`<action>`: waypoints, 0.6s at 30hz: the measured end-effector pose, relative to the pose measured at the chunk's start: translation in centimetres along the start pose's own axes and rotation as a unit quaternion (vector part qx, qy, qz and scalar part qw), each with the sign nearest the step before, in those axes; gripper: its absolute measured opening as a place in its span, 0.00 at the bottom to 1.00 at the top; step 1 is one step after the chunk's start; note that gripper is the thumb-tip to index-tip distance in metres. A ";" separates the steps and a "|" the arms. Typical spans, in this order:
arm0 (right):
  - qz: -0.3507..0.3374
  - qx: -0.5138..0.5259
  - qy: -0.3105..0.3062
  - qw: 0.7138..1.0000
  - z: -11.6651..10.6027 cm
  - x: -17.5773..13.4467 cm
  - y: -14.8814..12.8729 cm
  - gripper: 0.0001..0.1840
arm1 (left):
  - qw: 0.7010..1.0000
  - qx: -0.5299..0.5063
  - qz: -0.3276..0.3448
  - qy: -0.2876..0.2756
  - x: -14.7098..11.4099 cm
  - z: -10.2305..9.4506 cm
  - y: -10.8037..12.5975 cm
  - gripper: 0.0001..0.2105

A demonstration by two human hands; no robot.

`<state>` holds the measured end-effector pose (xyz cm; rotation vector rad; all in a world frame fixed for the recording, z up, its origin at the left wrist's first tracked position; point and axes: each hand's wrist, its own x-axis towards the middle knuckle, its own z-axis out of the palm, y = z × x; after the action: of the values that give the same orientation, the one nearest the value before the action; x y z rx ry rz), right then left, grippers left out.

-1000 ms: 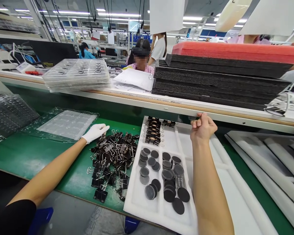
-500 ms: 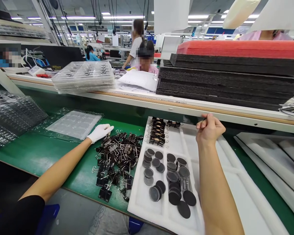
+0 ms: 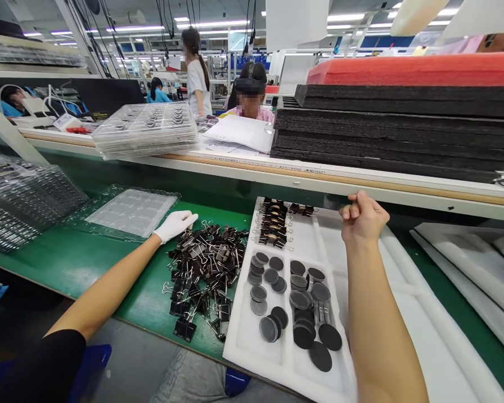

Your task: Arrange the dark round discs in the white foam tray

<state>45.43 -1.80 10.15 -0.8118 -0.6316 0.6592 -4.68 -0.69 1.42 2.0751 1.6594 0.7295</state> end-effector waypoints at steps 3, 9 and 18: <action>0.038 0.004 -0.008 0.999 -0.1 -0.1 -0.5 0.17 | 1.000 0.002 -0.002 -0.002 0.0 0.0 0.0 0.28; 0.085 0.015 -0.006 0.996 0.1 -0.3 -1.0 0.17 | 1.000 0.003 0.003 0.000 0.0 -0.1 0.1 0.28; 0.101 0.021 -0.005 0.995 0.1 -0.5 -0.9 0.22 | 1.000 -0.002 -0.014 0.000 0.0 0.0 0.0 0.28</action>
<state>45.34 -2.61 10.82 -0.8392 -0.5470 0.8581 -4.65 -0.74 1.39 2.0451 1.6827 0.7222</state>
